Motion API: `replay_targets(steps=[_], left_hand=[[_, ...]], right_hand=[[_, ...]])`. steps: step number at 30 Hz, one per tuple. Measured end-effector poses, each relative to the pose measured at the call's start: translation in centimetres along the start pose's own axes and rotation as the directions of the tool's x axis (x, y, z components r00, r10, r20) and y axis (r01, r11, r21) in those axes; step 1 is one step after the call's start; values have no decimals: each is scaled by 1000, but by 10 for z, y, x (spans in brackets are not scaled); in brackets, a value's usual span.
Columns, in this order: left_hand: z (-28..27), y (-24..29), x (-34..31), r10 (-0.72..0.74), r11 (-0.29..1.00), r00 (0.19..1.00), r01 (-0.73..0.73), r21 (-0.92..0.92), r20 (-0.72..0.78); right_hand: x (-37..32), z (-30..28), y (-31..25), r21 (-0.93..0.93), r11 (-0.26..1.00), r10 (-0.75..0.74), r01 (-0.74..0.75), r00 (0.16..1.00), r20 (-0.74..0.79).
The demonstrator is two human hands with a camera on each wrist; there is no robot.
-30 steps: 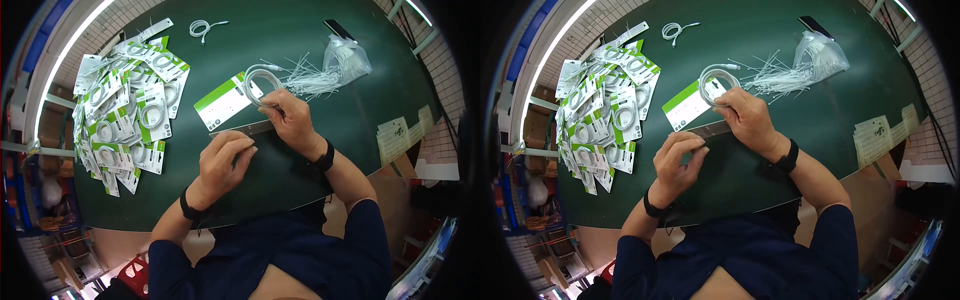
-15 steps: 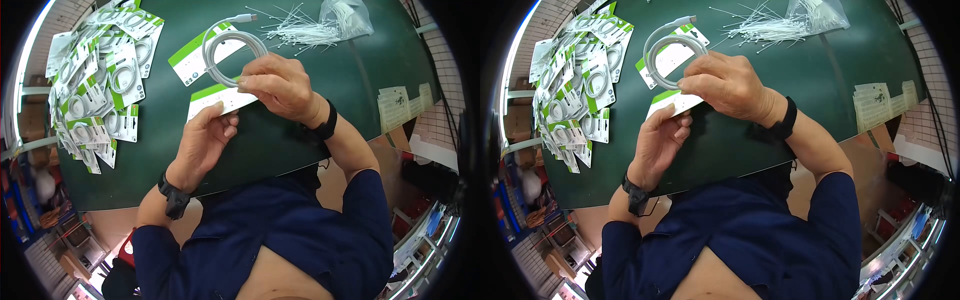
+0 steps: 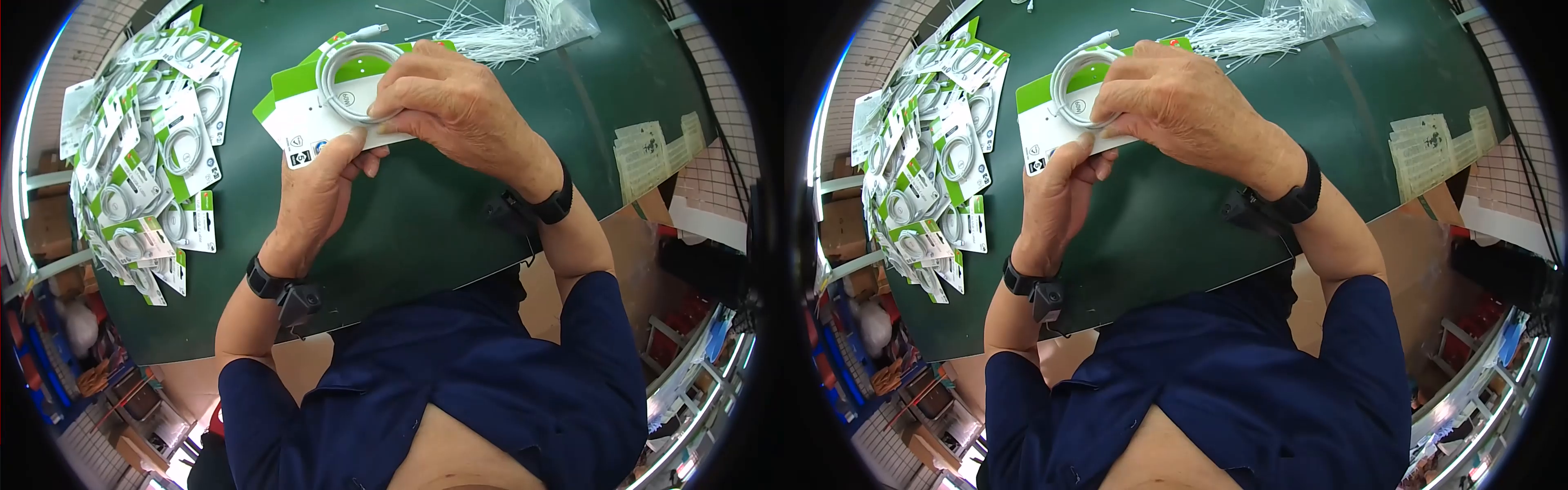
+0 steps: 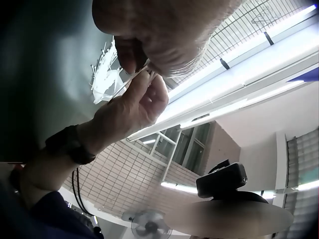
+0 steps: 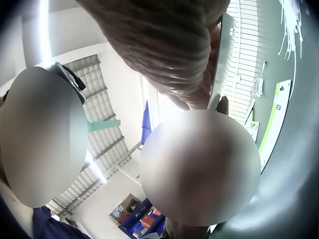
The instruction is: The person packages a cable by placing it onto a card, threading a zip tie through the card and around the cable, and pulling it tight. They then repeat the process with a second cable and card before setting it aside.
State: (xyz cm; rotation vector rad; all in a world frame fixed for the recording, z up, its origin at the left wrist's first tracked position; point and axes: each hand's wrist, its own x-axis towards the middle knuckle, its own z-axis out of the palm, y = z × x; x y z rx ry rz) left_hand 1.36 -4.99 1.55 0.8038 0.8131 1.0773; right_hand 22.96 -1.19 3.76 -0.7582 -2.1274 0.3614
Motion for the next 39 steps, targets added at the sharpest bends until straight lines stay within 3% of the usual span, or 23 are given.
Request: replay_targets(steps=[3, 12, 15, 24, 27, 39], left_hand=[[-1, -4, 6, 61, 997, 998, -63, 47, 34], [-3, -9, 14, 24, 999, 998, -26, 39, 64], [9, -10, 18, 78, 994, 995, -72, 87, -65], [2, -18, 30, 66, 991, 980, -42, 130, -188], [-5, -22, 32, 179, 950, 967, -122, 288, -183], [-10, -19, 30, 25, 974, 986, 13, 228, -166]], right_hand=[[-3, 5, 6, 42, 999, 16, -15, 1000, -27], [-10, 14, 25, 225, 971, 87, -84, 996, -3], [-11, 19, 24, 248, 963, 103, -104, 995, 18], [-14, 31, 25, 292, 944, 146, -152, 988, 45], [-13, 31, 24, 306, 938, 148, -165, 986, 78], [-13, 24, 24, 304, 917, 205, -259, 959, 197]])
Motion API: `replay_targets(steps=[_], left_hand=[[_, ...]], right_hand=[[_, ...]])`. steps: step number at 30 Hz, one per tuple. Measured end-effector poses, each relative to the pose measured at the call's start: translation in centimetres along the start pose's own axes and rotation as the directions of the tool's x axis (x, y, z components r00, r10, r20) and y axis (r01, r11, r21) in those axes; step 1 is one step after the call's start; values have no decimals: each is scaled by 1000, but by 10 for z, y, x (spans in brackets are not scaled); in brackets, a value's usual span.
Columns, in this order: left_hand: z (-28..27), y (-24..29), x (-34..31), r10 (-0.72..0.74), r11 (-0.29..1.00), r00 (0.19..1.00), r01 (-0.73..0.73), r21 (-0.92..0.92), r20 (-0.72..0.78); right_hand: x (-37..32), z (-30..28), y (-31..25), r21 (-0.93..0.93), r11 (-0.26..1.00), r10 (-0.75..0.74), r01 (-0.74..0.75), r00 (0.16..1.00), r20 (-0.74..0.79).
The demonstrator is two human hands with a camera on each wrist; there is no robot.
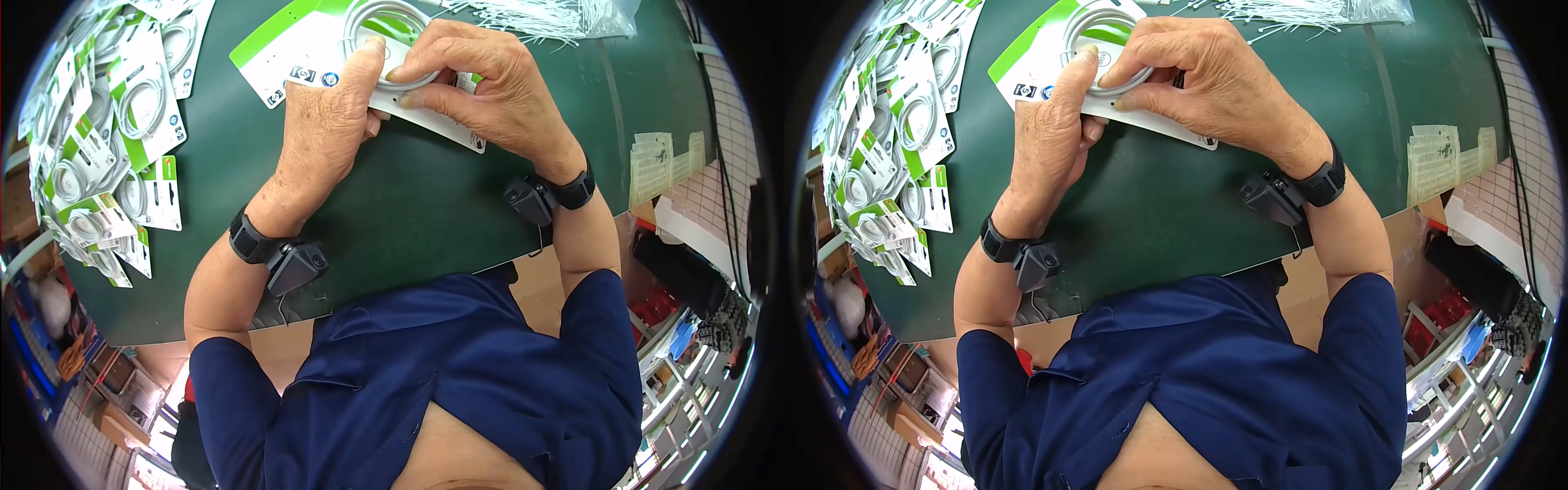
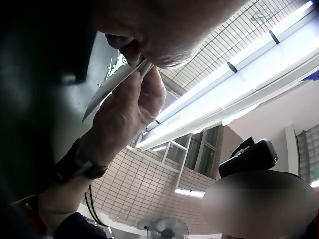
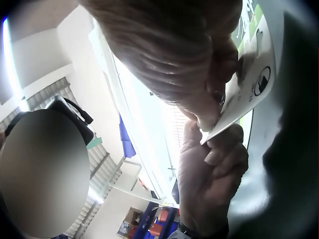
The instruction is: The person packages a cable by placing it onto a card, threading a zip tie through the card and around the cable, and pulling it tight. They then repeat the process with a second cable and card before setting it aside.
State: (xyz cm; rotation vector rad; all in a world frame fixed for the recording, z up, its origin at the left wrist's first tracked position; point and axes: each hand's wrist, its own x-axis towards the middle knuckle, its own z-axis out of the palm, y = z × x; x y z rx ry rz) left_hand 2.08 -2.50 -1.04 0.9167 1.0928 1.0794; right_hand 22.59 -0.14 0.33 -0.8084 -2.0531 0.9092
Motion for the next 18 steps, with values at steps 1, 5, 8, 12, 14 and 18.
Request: replay_targets(steps=[1, 5, 8, 12, 14, 18], left_hand=[[0, 0, 0, 0, 1000, 1000, 0, 1, 1], [1, 1, 1, 0, 1000, 1000, 0, -5, 18], [3, 3, 2, 42, 999, 999, -42, 10, -2], [-1, 1, 4, 32, 997, 999, -29, -69, 38], [-2, 0, 4, 20, 997, 999, -17, -74, 42], [-1, -1, 2, 2, 998, 999, 0, -55, 41]], right_hand=[[0, -2, 0, 9, 1000, 19, -19, 1000, 22], [-3, -1, 1, 26, 999, 27, -27, 999, 24], [-3, 3, 1, 38, 999, 22, -22, 1000, -3], [-3, 9, 0, 52, 998, 26, -23, 999, -44], [-3, 10, 0, 49, 998, 29, -26, 998, -59], [-2, 4, 2, 17, 1000, 17, -17, 1000, -15]])
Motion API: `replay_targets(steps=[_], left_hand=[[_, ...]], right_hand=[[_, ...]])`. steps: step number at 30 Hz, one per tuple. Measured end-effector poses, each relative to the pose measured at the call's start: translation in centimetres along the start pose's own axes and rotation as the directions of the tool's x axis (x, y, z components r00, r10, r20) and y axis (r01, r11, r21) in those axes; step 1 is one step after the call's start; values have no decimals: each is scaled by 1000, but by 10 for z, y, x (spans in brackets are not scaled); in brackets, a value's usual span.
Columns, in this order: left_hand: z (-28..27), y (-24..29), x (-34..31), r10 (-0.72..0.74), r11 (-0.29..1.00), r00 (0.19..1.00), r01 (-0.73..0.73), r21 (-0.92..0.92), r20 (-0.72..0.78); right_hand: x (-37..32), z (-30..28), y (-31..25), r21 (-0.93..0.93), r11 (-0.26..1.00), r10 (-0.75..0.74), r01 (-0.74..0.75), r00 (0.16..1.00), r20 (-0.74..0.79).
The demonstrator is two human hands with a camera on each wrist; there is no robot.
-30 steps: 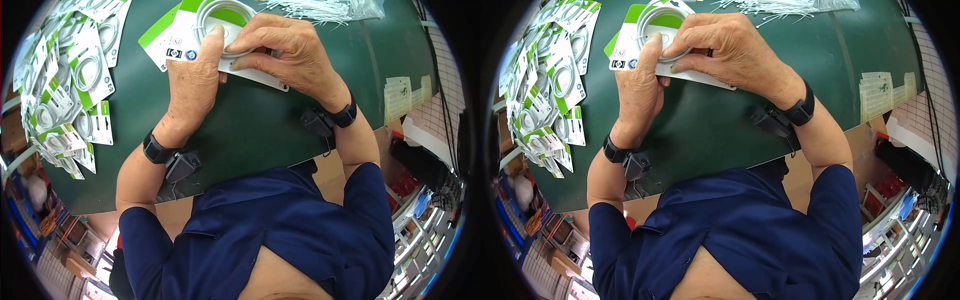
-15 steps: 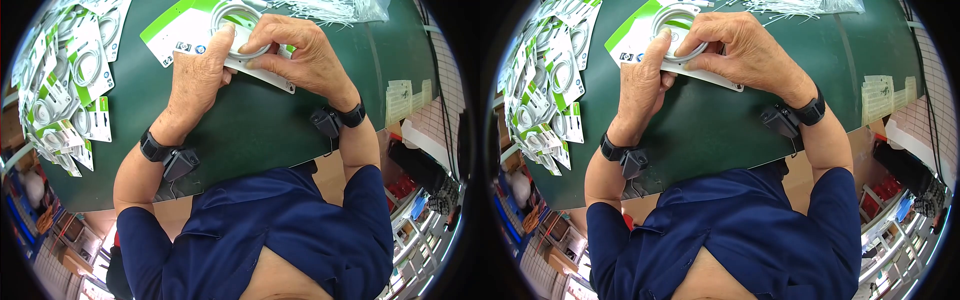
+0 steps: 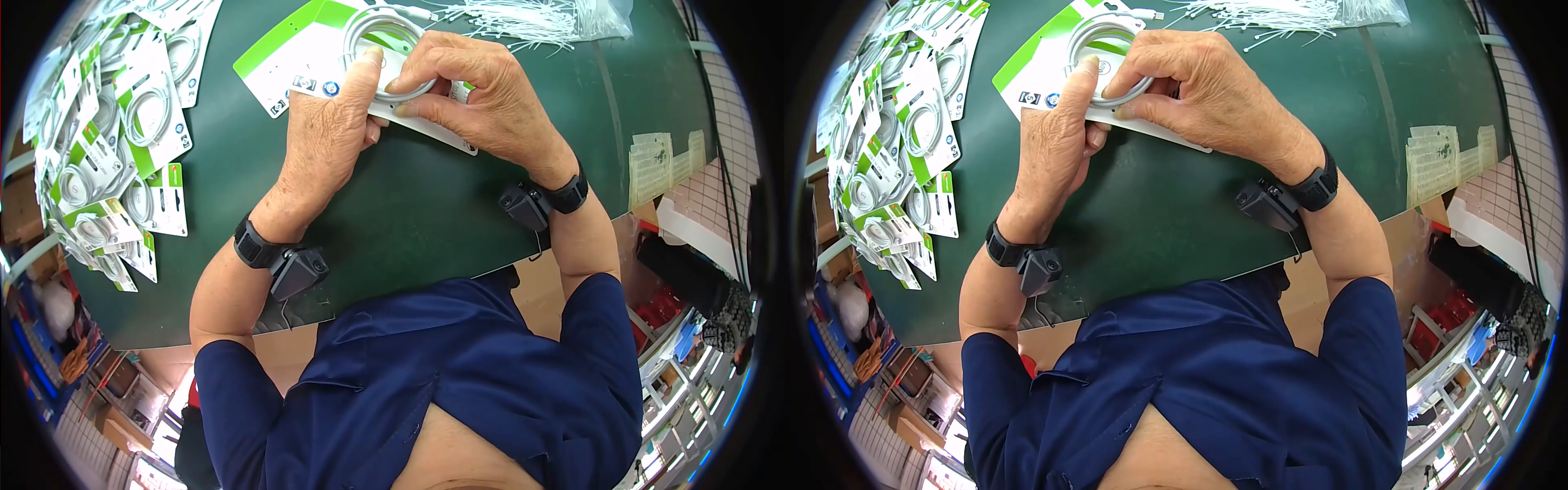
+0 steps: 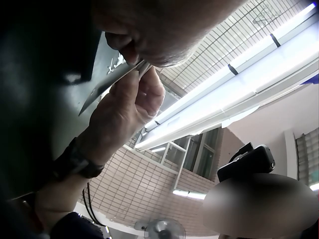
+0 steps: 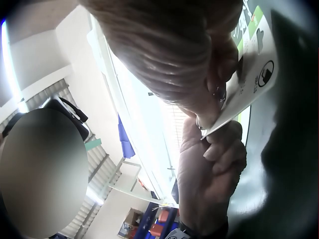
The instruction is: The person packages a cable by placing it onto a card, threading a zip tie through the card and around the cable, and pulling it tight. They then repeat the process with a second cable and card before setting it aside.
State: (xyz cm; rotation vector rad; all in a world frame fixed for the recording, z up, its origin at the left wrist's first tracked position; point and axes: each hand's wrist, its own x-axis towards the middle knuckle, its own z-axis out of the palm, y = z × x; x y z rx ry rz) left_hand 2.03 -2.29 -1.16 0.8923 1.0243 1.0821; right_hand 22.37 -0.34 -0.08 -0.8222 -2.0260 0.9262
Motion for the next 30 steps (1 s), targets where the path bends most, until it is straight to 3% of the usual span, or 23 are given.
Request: replay_targets(steps=[11, 13, 15, 20, 23, 24, 26, 30], left_hand=[[0, -4, -2, 50, 994, 998, -46, 97, -38], [-2, -6, -3, 72, 989, 994, -60, 134, -82], [2, -2, 1, 124, 985, 990, -114, 126, -70], [1, 16, 7, 192, 980, 963, -178, 90, -189], [-10, 22, 15, 216, 976, 950, -217, 20, -226], [-14, 23, 16, 219, 974, 943, -228, -7, -249], [-20, 27, 17, 230, 970, 938, -241, -12, -258], [-28, 27, 21, 242, 966, 925, -259, -22, -292]], right_hand=[[-2, 5, 3, 11, 1000, -8, 8, 1000, 1], [1, 5, 3, -38, 998, -46, 45, 999, -16], [3, 8, 2, -114, 979, -186, 171, 974, -132], [7, -10, -3, -235, 938, -306, 254, 926, -221], [6, -40, 14, -259, 964, -157, 63, 920, -360], [3, -52, 22, -265, 962, -158, 62, 920, -359], [-4, -78, 39, -348, 913, 101, -215, 943, -317], [-18, -106, 52, -477, 820, 199, -317, 939, -281]])
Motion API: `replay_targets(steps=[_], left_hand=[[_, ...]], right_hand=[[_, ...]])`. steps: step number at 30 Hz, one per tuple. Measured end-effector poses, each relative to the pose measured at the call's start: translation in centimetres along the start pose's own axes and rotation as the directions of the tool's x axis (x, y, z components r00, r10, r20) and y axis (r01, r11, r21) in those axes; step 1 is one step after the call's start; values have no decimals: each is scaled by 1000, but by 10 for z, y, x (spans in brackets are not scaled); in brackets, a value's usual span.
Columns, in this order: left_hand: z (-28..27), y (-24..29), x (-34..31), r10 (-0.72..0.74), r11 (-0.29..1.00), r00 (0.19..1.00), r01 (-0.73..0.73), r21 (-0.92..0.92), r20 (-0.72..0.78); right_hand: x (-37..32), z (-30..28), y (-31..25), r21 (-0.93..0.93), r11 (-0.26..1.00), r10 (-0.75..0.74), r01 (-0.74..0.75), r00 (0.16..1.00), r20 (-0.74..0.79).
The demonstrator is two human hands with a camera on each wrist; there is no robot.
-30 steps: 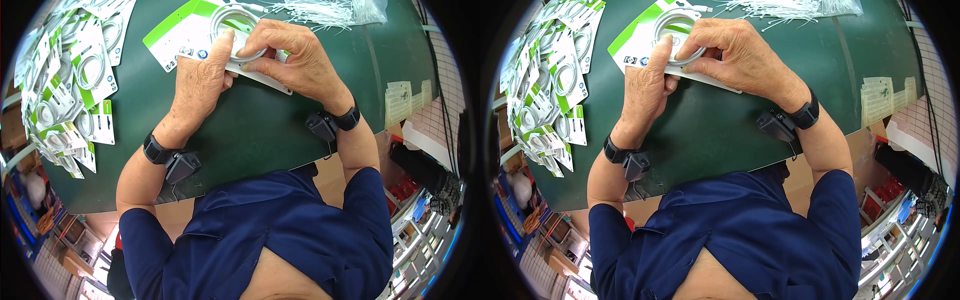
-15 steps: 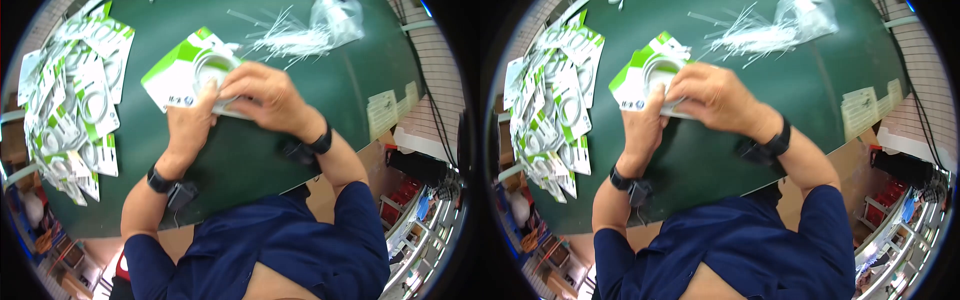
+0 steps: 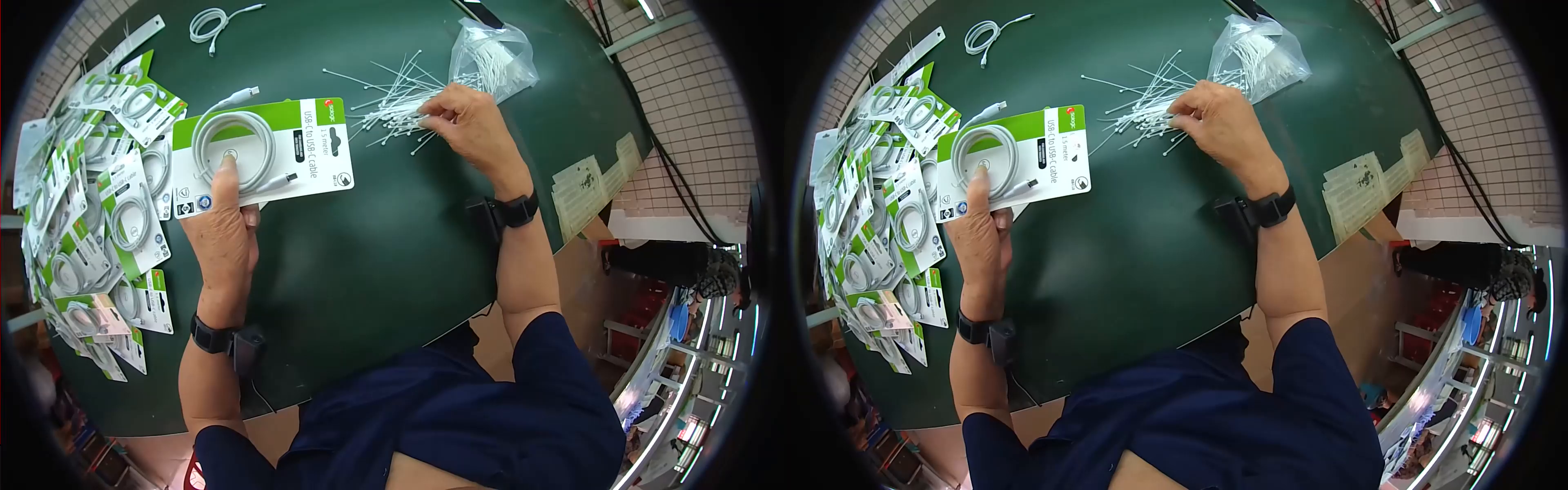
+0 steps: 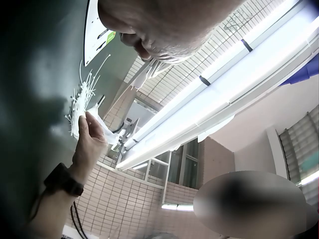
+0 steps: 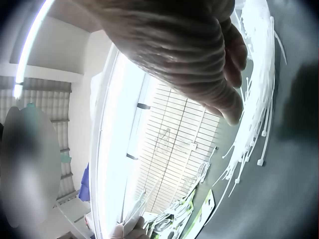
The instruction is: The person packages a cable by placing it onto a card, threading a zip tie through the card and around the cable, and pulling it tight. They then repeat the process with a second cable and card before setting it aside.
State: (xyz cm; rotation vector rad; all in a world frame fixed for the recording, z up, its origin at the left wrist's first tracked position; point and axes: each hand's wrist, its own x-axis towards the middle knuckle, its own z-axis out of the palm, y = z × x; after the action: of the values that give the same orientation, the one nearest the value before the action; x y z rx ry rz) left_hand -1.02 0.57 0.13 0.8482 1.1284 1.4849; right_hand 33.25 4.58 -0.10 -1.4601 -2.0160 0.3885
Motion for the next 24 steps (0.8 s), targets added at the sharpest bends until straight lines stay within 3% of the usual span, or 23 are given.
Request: replay_targets(steps=[1, 4, 9, 16, 21, 24], left_hand=[[-1, -1, 1, -8, 1000, 1000, 8, -6, -7], [-1, -3, 3, -22, 1000, 1000, 21, -17, -7], [-1, -9, 1, -32, 999, 999, 32, -15, 29], [7, -11, -4, -45, 999, 998, 44, 23, 43], [10, -14, -7, -28, 999, 996, 24, 40, 82], [8, -14, -8, -31, 998, 994, 25, 52, 108]], right_hand=[[-2, 0, 4, -2, 1000, 0, 0, 1000, 1], [-4, 1, 11, -242, 969, -65, 49, 996, -55], [-1, 2, 18, -216, 976, 5, -5, 1000, -1], [-2, 2, 17, -330, 943, -51, 48, 999, -2], [-4, 9, 5, -255, 966, 36, -43, 999, -34], [-3, 15, 13, -280, 959, -59, 53, 998, -14]])
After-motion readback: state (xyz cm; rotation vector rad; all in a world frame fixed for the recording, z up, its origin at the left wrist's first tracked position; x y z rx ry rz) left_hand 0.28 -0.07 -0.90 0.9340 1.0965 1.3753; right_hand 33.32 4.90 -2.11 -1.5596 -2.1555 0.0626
